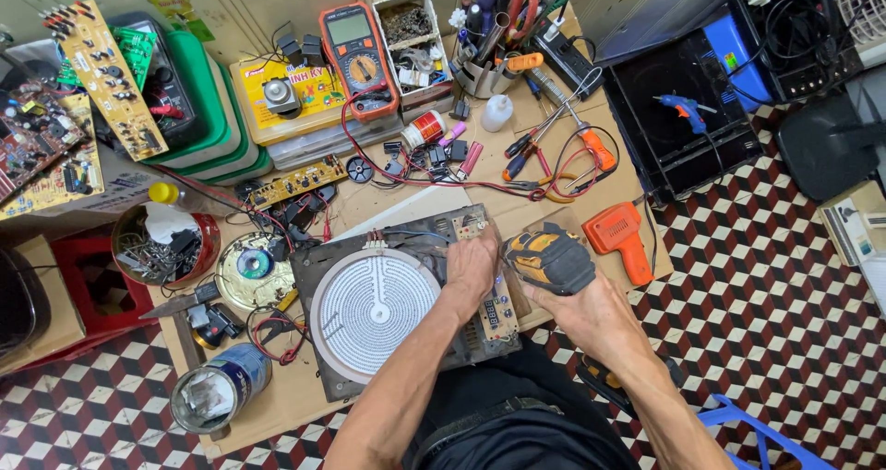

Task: Repairing an induction cooktop by disassembling its housing and inspecting internal electronic components.

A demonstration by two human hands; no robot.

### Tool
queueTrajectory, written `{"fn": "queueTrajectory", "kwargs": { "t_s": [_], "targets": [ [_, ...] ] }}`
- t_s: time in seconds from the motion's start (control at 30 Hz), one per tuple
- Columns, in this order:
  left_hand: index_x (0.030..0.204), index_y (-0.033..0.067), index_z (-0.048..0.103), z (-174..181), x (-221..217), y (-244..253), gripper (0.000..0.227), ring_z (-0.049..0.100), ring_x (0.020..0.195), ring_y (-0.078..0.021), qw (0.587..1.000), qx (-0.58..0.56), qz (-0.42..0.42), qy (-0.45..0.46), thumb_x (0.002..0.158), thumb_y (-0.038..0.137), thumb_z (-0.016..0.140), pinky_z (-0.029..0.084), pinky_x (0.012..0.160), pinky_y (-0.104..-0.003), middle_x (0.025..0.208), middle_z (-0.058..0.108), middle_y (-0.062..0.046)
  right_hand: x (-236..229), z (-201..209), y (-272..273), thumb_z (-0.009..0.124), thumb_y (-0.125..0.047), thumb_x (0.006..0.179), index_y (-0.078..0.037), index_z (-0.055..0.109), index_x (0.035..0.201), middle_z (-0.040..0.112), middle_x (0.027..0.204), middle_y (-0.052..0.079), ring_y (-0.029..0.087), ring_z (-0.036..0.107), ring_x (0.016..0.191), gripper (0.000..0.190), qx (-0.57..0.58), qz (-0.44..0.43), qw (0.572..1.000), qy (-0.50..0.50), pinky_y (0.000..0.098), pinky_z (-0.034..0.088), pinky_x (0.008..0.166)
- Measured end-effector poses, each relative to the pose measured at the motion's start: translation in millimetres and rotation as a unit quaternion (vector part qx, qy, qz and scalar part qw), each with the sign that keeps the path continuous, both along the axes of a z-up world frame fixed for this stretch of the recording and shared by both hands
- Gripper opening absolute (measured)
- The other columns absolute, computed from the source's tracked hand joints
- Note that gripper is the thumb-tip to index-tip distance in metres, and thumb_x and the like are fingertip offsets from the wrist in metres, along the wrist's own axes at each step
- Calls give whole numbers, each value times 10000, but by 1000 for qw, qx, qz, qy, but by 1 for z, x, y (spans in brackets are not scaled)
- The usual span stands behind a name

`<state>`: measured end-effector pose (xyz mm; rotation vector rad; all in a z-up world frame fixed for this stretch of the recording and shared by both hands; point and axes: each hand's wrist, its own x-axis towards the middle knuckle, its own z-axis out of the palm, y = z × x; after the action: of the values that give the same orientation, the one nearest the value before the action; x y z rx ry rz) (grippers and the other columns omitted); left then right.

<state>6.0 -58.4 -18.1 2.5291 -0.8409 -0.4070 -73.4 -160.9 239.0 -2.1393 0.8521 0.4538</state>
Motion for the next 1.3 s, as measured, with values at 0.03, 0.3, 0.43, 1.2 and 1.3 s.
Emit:
{"fn": "queueTrajectory", "kwargs": {
  "t_s": [0.03, 0.3, 0.43, 1.2, 1.3],
  "targets": [
    [1112, -49, 635, 4, 1, 0, 286, 738, 787, -372, 1000, -1, -3, -2, 842, 46, 641, 577, 684, -478, 824, 735, -204, -1, 2, 0, 804, -286, 799, -96, 711, 1183, 800, 1051, 65, 185, 760, 958, 438, -1, -3, 1000, -2, 373, 595, 857],
    [1143, -19, 610, 17, 12, 7, 250, 737, 760, -379, 999, -15, -29, 0, 924, 99, 594, 578, 676, -497, 806, 732, -215, -34, 27, -16, 824, -291, 826, -69, 721, 1189, 789, 858, 79, 150, 629, 571, 438, 33, -127, 991, -13, 310, 568, 540],
    [1056, 6, 644, 11, 17, 10, 217, 730, 755, -391, 998, -28, -52, -6, 882, 133, 615, 572, 669, -509, 807, 728, -216, -73, 25, -28, 800, -208, 801, -3, 723, 1080, 748, 783, 78, 147, 649, 570, 354, 62, -183, 976, -98, 307, 569, 501],
    [1046, 4, 608, 110, -42, 148, 158, 690, 924, -204, 534, -578, 429, 444, 975, 139, 646, 578, 886, -364, 961, 695, -108, -94, -139, -114, 721, -223, 889, -49, 625, 1226, 753, 1040, 165, 180, 641, 615, 392, 440, -354, 792, -234, 289, 532, 538],
    [1147, -17, 611, 78, -83, 169, 244, 663, 924, -201, 514, -593, 476, 395, 1002, 173, 659, 557, 884, -364, 958, 648, -97, -61, -184, -136, 722, -226, 891, -80, 631, 1210, 753, 1050, 155, 177, 636, 626, 362, 500, -361, 760, -203, 285, 536, 554]
  ]
}}
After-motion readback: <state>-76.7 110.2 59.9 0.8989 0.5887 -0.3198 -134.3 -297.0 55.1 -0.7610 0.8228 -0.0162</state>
